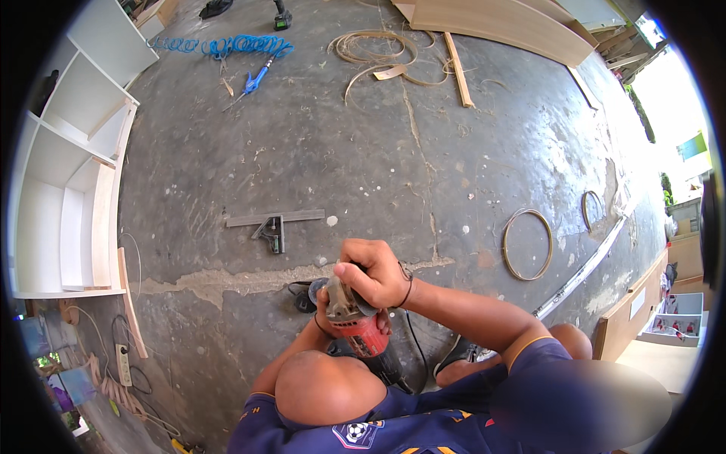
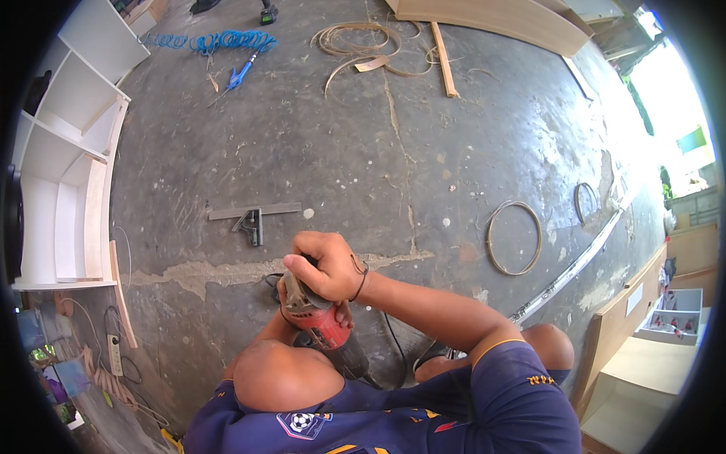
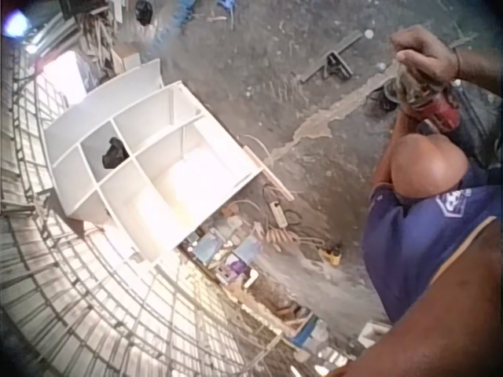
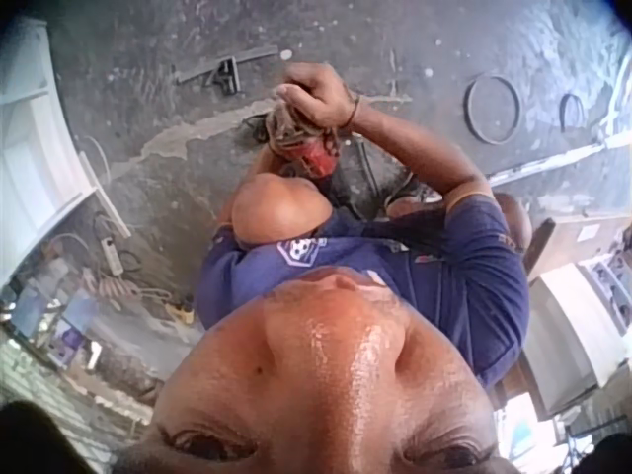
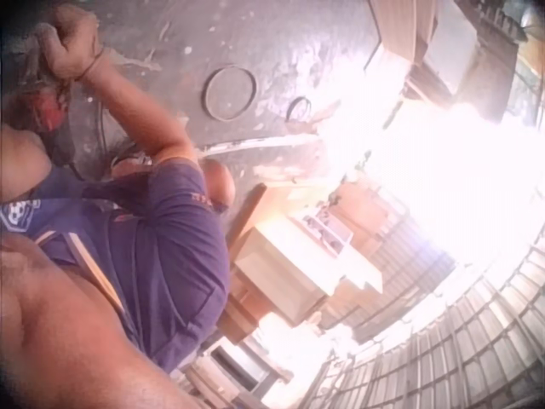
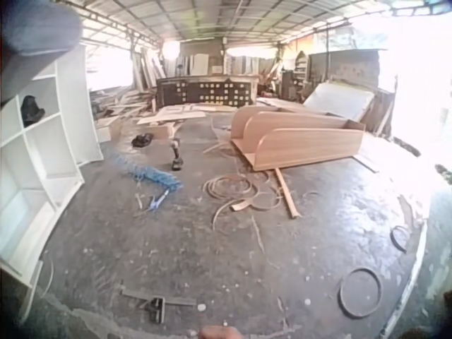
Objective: The person prepares a wooden furniture component by first assembling an angle grinder with a circular attachment, then using a tape measure to mark dimensions on a curved wooden shelf unit.
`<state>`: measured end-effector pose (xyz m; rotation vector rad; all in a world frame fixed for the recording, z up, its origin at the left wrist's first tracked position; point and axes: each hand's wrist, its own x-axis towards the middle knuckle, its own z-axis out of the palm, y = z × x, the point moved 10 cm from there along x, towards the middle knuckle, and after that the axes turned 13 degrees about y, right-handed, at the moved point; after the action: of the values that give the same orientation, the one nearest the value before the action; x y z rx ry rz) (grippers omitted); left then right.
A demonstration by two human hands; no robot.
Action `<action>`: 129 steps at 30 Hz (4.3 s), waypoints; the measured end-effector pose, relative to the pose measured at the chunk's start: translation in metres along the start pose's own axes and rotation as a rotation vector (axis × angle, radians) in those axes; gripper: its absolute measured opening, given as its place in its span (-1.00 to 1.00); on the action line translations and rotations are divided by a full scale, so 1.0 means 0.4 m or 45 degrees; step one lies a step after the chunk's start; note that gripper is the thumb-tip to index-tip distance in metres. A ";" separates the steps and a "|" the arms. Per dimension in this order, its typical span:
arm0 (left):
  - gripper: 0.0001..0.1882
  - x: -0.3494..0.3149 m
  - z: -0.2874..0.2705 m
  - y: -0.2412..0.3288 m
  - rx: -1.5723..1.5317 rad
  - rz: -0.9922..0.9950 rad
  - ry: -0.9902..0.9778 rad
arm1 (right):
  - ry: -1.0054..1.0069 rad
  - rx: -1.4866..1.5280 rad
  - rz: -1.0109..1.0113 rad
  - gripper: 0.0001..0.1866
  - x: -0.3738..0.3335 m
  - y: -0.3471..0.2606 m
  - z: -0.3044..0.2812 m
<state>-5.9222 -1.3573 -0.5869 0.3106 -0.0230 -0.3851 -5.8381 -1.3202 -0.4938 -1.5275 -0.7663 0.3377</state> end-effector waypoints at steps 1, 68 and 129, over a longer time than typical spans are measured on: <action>-0.02 -0.003 0.001 0.001 -0.018 0.002 0.018 | 0.067 0.010 0.089 -0.68 -0.007 0.022 -0.004; -0.08 -0.005 -0.107 -0.032 0.090 0.051 0.229 | -0.100 -0.060 -0.696 -0.68 -0.049 -0.086 -0.004; -0.09 -0.022 -0.097 -0.053 -0.142 -0.113 0.245 | 0.211 0.072 -0.088 -0.76 -0.042 0.057 -0.033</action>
<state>-5.9350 -1.3613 -0.6299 0.2379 0.2008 -0.4416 -5.8360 -1.3398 -0.5180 -1.4525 -0.6719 0.1774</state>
